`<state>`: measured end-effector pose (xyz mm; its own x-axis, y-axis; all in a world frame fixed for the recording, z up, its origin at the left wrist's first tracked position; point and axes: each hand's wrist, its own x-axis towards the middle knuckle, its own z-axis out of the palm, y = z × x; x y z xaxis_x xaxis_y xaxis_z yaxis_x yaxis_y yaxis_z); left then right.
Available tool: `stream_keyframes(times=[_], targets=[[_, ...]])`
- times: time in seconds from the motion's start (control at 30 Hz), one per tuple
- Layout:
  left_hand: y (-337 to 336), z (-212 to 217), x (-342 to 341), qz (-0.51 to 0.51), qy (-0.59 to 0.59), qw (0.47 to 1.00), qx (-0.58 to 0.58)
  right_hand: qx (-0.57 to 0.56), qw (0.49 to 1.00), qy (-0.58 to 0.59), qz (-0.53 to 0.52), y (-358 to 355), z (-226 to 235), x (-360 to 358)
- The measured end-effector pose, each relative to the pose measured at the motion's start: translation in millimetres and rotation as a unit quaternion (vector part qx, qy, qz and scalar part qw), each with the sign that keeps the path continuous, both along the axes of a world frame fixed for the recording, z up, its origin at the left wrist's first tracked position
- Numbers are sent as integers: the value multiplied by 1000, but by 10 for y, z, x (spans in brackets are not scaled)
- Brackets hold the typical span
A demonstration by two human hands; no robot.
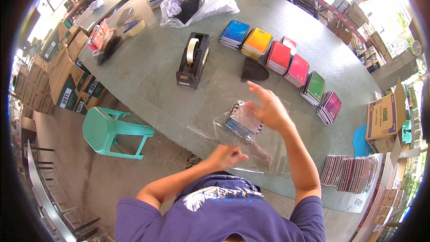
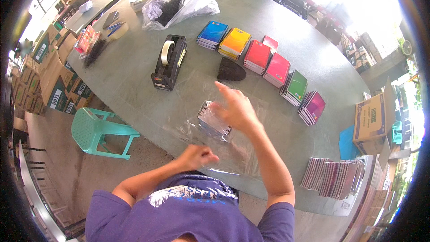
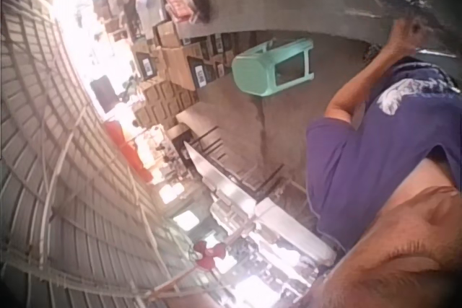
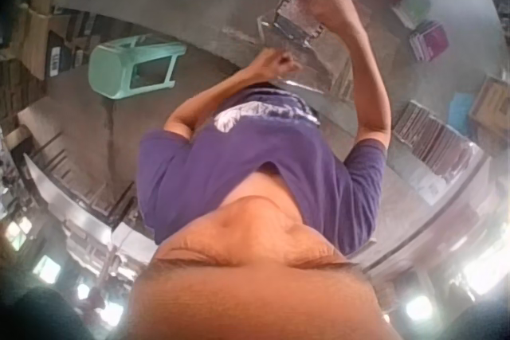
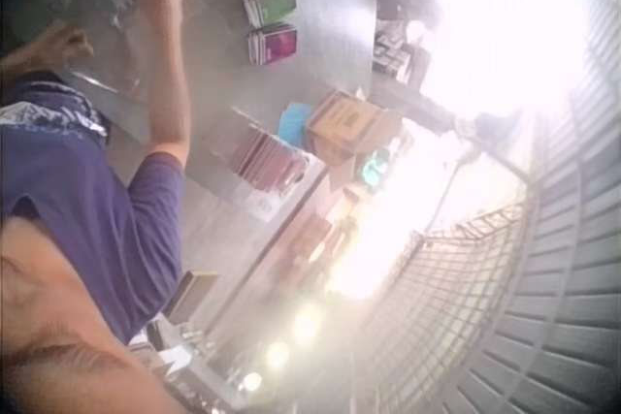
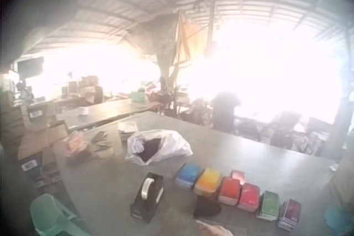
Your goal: The person places stacks of colorful notebooks into plastic sleeves by hand, secures the sleeves with tape from a dispenser, and places the packaged stacks onto a pile.
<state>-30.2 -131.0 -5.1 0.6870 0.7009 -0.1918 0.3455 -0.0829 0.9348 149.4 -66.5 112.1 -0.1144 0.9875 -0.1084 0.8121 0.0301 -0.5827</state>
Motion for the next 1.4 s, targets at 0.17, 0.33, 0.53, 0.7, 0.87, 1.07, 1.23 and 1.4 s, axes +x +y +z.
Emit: stream_keyframes(times=[0.17, 0.33, 0.53, 0.7, 0.87, 1.07, 1.23, 1.4], targets=[[-19, -105, 362, -57, -204, 817, -536, 28, 998, -49, 37, 49, -22, -203], [676, 1, 109, 84, -375, 885, -262, 139, 980, 143, -27, -437, -118, 368], [1141, 412, 289, -22, -301, 952, 58, 184, 875, 398, -203, -410, -819, 74], [1154, 480, 470, 112, -246, 962, -45, 297, 835, 388, -253, -300, -649, -269], [1202, 418, 496, 105, -172, 975, -97, 253, 816, 432, -288, -359, -714, -259], [1271, 1388, 67, 9, -233, 829, 509, 385, 780, 448, -206, -709, -195, 181], [1082, 1278, 164, -224, 6, 781, 583, 278, 842, 382, -259, -935, -912, -79], [1240, 1600, 280, -272, 120, 785, 543, 350, 886, 184, -240, -854, -1017, -188]])
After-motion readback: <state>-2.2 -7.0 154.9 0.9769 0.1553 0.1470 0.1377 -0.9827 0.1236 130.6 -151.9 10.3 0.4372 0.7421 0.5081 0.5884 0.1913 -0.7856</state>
